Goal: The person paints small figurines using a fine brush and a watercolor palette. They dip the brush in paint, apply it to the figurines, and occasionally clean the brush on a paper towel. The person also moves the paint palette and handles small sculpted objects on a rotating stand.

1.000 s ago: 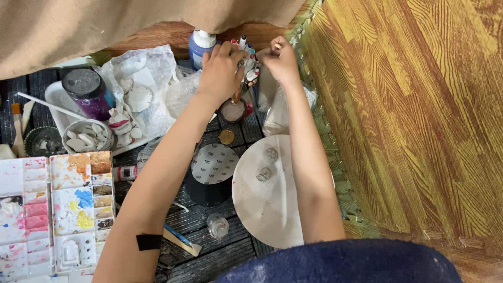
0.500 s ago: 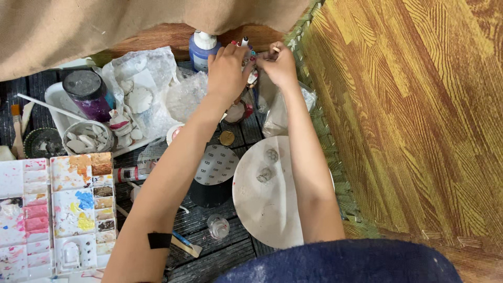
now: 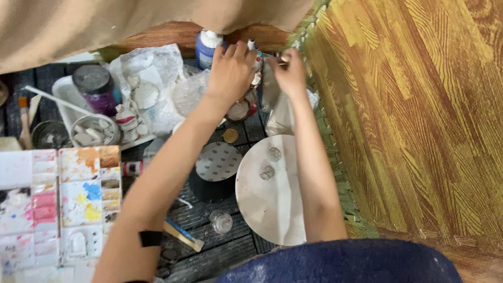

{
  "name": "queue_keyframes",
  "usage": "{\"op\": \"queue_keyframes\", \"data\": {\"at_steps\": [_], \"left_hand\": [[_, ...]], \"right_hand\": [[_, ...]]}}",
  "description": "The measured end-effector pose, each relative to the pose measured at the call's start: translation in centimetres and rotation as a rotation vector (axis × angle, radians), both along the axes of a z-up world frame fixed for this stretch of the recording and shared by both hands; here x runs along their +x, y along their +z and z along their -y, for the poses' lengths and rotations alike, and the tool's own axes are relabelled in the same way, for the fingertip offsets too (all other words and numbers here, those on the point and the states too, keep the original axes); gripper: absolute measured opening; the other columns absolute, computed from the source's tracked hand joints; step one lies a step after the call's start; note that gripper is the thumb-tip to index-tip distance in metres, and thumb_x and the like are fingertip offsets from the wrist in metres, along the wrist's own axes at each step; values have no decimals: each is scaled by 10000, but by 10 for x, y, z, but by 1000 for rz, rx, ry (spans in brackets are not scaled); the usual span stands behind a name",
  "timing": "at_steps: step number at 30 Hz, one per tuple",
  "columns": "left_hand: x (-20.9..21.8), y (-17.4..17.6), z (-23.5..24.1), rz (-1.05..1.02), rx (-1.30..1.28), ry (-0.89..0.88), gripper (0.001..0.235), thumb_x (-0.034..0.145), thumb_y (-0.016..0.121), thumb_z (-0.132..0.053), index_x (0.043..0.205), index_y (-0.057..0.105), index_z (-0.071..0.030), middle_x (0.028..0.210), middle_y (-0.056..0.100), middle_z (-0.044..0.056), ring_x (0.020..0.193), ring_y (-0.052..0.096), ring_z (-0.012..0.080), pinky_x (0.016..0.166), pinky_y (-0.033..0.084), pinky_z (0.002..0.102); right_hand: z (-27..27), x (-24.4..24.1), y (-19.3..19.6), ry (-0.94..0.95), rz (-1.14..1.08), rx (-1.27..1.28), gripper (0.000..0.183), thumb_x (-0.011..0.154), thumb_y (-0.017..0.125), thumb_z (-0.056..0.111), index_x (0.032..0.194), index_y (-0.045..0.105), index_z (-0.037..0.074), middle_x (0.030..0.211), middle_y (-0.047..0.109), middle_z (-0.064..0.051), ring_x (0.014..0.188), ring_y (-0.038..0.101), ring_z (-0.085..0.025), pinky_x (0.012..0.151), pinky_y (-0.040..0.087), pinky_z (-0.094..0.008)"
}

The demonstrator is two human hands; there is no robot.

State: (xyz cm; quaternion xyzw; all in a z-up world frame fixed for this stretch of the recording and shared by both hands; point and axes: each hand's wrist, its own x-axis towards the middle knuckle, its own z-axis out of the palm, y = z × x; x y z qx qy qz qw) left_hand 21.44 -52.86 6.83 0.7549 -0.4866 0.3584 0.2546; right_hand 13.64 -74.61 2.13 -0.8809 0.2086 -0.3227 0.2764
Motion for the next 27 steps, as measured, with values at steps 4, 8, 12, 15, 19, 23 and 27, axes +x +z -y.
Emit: {"op": "queue_keyframes", "data": {"at_steps": [4,8,12,15,19,23,27], "left_hand": [[-5,45,-90,-87,153,-188,266,858,747,-278,1068,714,-118,1112,658,98,1053,642,278,896,407,450],[-22,74,-235,-211,362,-261,180,830,745,-226,969,701,-120,1026,666,72,1041,651,261,923,415,443],[-67,66,-387,-456,267,-129,159,820,755,-242,903,716,-112,985,711,48,996,658,260,851,423,440],[-106,39,-479,-563,166,125,136,849,747,-192,925,704,-88,989,719,56,928,672,270,872,445,434],[-155,-3,-568,-711,-73,295,87,865,736,-134,915,692,-78,958,731,61,927,690,267,837,452,432],[-192,-41,-609,-760,-269,324,120,849,760,-117,891,670,-49,915,711,97,912,685,269,812,489,409],[-213,-64,-624,-786,-304,362,164,813,787,-132,891,668,-50,917,715,95,888,689,282,784,481,420]], "right_hand": [[-46,-77,28,98,185,-105,176,1058,721,176,1065,630,26,982,684,-99,937,654,-210,857,517,-333],[-114,-152,53,326,255,352,375,1147,428,361,1176,600,28,1019,675,-31,883,678,-128,780,529,-263],[-177,-174,56,402,307,409,544,1178,326,463,1206,638,19,954,619,-36,767,570,-108,682,455,-264],[-218,-159,61,468,233,601,451,1178,392,438,1156,592,34,817,572,-40,661,527,-115,596,406,-260],[-281,-106,76,572,-1,697,308,1130,492,348,1084,552,49,839,627,-42,610,552,-113,544,435,-255],[-357,-56,85,738,-68,706,153,1064,588,210,1112,582,65,845,648,-36,610,579,-98,536,456,-244],[-435,-32,77,782,-131,648,133,1047,613,159,1138,628,63,853,664,-36,612,567,-77,540,458,-232]]}}
